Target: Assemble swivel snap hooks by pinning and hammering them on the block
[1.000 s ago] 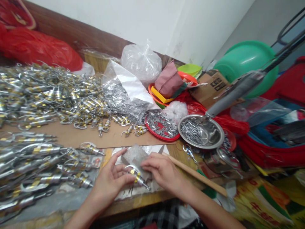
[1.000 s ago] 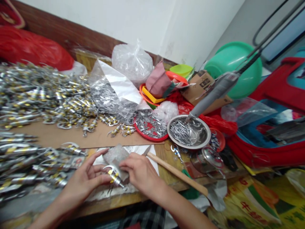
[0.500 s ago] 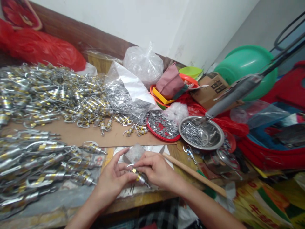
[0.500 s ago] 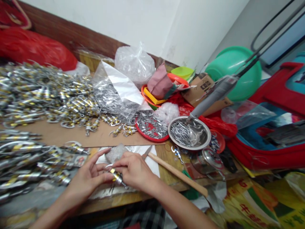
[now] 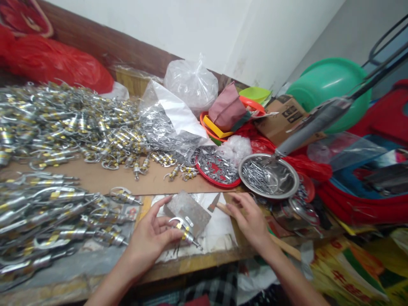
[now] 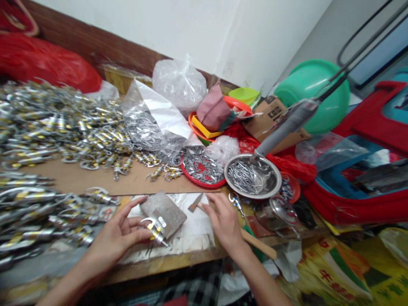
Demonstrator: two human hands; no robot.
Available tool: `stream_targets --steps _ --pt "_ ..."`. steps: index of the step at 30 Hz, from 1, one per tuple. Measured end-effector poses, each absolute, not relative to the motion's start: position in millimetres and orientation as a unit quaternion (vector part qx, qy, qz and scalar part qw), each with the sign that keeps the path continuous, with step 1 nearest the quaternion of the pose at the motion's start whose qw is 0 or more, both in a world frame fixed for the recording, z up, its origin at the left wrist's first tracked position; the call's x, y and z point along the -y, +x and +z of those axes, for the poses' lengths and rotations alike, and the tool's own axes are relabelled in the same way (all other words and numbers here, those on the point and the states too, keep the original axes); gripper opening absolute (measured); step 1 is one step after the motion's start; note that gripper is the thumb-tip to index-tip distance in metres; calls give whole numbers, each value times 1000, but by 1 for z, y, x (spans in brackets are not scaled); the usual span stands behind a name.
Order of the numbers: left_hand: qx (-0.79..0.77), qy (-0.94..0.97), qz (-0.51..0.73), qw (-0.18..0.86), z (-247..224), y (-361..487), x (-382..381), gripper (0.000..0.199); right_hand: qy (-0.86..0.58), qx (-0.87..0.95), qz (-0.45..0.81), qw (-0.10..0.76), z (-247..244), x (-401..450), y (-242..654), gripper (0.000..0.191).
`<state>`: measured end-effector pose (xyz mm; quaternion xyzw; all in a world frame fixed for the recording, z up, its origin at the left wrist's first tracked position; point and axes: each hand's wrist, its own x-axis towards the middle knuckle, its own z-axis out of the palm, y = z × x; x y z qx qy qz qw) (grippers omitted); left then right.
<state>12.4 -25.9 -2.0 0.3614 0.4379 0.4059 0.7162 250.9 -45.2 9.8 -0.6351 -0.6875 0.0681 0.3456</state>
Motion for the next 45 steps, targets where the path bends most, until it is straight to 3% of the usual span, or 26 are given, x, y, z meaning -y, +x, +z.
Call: stream_targets --steps 2,4,9,12,13,16,20,26,30,38,45 --pt "-441 359 403 716 -2 13 26 85 -678 689 26 256 2 55 284 29" --pt "-447 358 402 714 -1 13 27 86 -690 688 21 225 -3 64 297 31" --pt "-465 370 405 695 1 14 27 87 -645 683 101 327 3 67 235 30" --pt "-466 373 406 692 2 14 27 86 -622 697 148 326 7 51 190 51" --pt "-463 371 406 695 1 14 27 86 -617 700 159 322 6 45 182 50" --pt "-450 360 412 706 0 14 28 88 -617 695 171 326 4 28 182 20" --pt "-451 356 422 701 -1 14 27 87 -597 714 119 347 10 25 193 12" --pt "-428 369 414 713 0 12 28 83 -487 829 39 273 21 49 169 27" --pt "-421 379 409 716 -5 11 27 82 -486 851 10 199 19 55 160 23" --pt "-419 376 410 718 -7 11 25 81 -479 862 23 163 21 63 163 25" --pt "-419 365 404 727 -5 12 25 84 -485 834 45 260 9 71 169 36"
